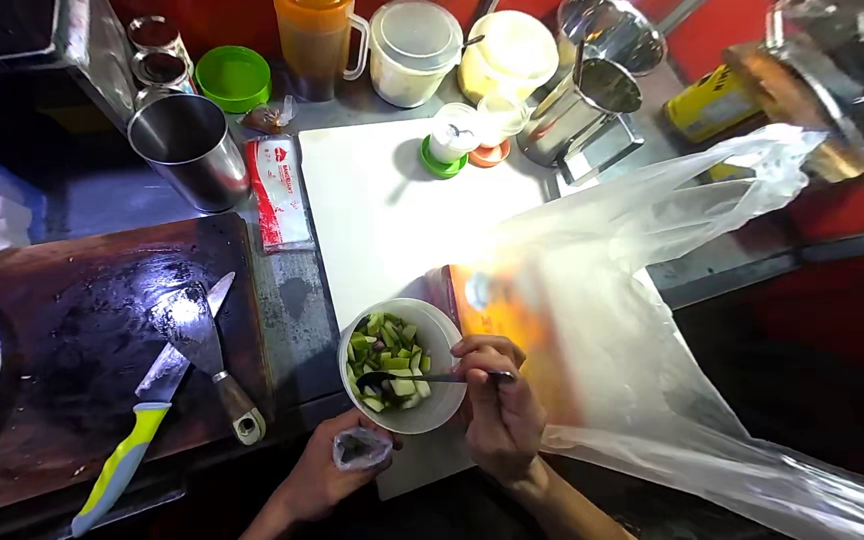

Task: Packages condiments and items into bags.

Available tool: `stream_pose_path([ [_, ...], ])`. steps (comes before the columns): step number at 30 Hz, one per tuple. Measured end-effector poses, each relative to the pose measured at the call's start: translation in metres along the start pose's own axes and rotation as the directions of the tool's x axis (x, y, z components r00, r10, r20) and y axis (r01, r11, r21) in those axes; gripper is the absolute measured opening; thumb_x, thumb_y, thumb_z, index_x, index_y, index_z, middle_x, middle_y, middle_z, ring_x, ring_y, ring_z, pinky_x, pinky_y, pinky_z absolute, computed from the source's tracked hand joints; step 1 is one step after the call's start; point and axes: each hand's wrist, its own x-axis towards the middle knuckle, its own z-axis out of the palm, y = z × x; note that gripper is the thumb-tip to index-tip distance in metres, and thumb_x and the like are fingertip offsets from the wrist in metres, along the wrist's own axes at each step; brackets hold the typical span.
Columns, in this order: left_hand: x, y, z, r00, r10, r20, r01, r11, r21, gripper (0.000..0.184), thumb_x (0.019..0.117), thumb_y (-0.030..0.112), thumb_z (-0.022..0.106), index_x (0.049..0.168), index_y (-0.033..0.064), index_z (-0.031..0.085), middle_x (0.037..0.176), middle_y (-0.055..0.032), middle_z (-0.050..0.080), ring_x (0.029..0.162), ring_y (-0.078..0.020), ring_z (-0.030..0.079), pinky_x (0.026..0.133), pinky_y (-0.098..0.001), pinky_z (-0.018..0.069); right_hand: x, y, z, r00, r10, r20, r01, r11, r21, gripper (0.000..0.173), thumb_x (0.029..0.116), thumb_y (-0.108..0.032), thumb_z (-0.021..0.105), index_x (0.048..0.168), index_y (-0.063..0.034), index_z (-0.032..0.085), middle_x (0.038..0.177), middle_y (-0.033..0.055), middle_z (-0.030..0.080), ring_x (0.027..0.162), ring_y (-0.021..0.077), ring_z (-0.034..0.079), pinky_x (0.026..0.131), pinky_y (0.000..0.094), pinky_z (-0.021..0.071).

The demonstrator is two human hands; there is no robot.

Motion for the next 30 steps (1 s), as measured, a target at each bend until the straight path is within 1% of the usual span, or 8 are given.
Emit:
stream_pose_path([
  [4, -0.005, 0.013, -0.008, 0.996, 0.088, 0.031, -0.088, 0.996, -0.017, 0.019, 0.0986, 0.025, 0.068, 0.114, 0.0146, 0.067, 0.110, 0.0042, 0.071, 0.106, -0.0051, 0.066, 0.095, -0.0246, 0.0550, 0.022, -0.003, -0.004, 0.937, 0.305, -0.169, -0.280, 0.947, 0.156, 0.027, 0.1073, -0.012, 0.044, 0.094, -0.0162, 0.067, 0.091, -0.0139, 0.070, 0.092, -0.0038, 0.065, 0.086, 0.0178, 0.0538],
  [8, -0.007, 0.046, -0.012, 0.979, 0.194, -0.063, -0.192, 0.981, 0.025, 0.027, 0.0979, 0.027, 0.069, 0.123, 0.0202, 0.065, 0.111, 0.0044, 0.070, 0.104, -0.0098, 0.068, 0.094, -0.0291, 0.0567, 0.043, -0.008, -0.007, 0.867, 0.456, -0.202, -0.421, 0.886, 0.195, 0.027, 0.1061, -0.009, 0.040, 0.090, -0.0143, 0.062, 0.082, -0.0114, 0.068, 0.081, -0.0019, 0.066, 0.079, 0.0188, 0.0557],
  [10, -0.004, 0.062, -0.012, 0.967, 0.224, -0.121, -0.208, 0.969, 0.134, 0.031, 0.0967, 0.024, 0.070, 0.127, 0.0214, 0.065, 0.111, 0.0054, 0.071, 0.104, -0.0084, 0.068, 0.094, -0.0261, 0.0564, 0.051, -0.007, -0.011, 0.890, 0.403, -0.212, -0.371, 0.912, 0.177, 0.026, 0.1062, -0.011, 0.042, 0.092, -0.0160, 0.063, 0.084, -0.0123, 0.069, 0.082, -0.0014, 0.066, 0.081, 0.0206, 0.0557],
  [13, 0.000, 0.063, -0.015, 0.960, 0.264, -0.097, -0.228, 0.932, 0.282, 0.022, 0.0968, 0.022, 0.070, 0.118, 0.0170, 0.065, 0.108, 0.0054, 0.069, 0.104, -0.0053, 0.066, 0.095, -0.0231, 0.0553, 0.045, -0.002, -0.018, 0.993, 0.038, -0.113, -0.048, 0.995, -0.084, 0.021, 0.1096, -0.019, 0.047, 0.099, -0.0131, 0.065, 0.094, -0.0106, 0.069, 0.093, -0.0033, 0.065, 0.088, 0.0199, 0.0546],
  [17, -0.012, 0.036, -0.013, 0.983, 0.177, -0.039, -0.156, 0.936, 0.316, 0.021, 0.0975, 0.026, 0.069, 0.112, 0.0115, 0.062, 0.106, 0.0020, 0.067, 0.103, -0.0029, 0.065, 0.093, -0.0202, 0.0548, 0.014, 0.009, -0.006, 0.949, -0.294, 0.116, 0.314, 0.923, -0.222, 0.022, 0.1111, -0.028, 0.043, 0.104, -0.0142, 0.059, 0.093, -0.0004, 0.065, 0.102, 0.0104, 0.062, 0.103, 0.0323, 0.0440],
  [22, -0.015, 0.004, 0.013, 0.993, 0.072, -0.090, -0.058, 0.986, 0.153, 0.018, 0.0958, 0.018, 0.071, 0.109, 0.0085, 0.062, 0.102, 0.0020, 0.069, 0.098, 0.0007, 0.066, 0.088, -0.0177, 0.0559, 0.001, 0.013, -0.013, 0.976, -0.214, 0.050, 0.219, 0.966, -0.138, 0.024, 0.1113, -0.030, 0.043, 0.105, -0.0171, 0.062, 0.097, -0.0051, 0.066, 0.106, 0.0060, 0.061, 0.102, 0.0295, 0.0429],
  [28, -0.007, -0.003, 0.016, 0.991, 0.112, -0.075, -0.103, 0.989, 0.109, 0.016, 0.0937, 0.015, 0.073, 0.104, 0.0071, 0.063, 0.100, 0.0019, 0.069, 0.096, 0.0017, 0.065, 0.087, -0.0165, 0.0548, -0.014, 0.003, 0.000, 0.971, -0.229, 0.074, 0.240, 0.943, -0.232, 0.022, 0.1112, -0.030, 0.041, 0.106, -0.0191, 0.060, 0.100, -0.0069, 0.065, 0.112, 0.0050, 0.059, 0.108, 0.0295, 0.0373],
  [30, -0.006, -0.004, 0.012, 0.992, 0.119, -0.047, -0.114, 0.989, 0.093, 0.016, 0.0946, 0.015, 0.072, 0.105, 0.0069, 0.063, 0.101, 0.0013, 0.069, 0.097, 0.0006, 0.065, 0.088, -0.0175, 0.0551, -0.015, 0.004, 0.003, 0.980, -0.198, -0.010, 0.189, 0.951, -0.243, 0.022, 0.1110, -0.031, 0.043, 0.105, -0.0203, 0.062, 0.101, -0.0084, 0.066, 0.111, 0.0035, 0.059, 0.106, 0.0288, 0.0397],
])
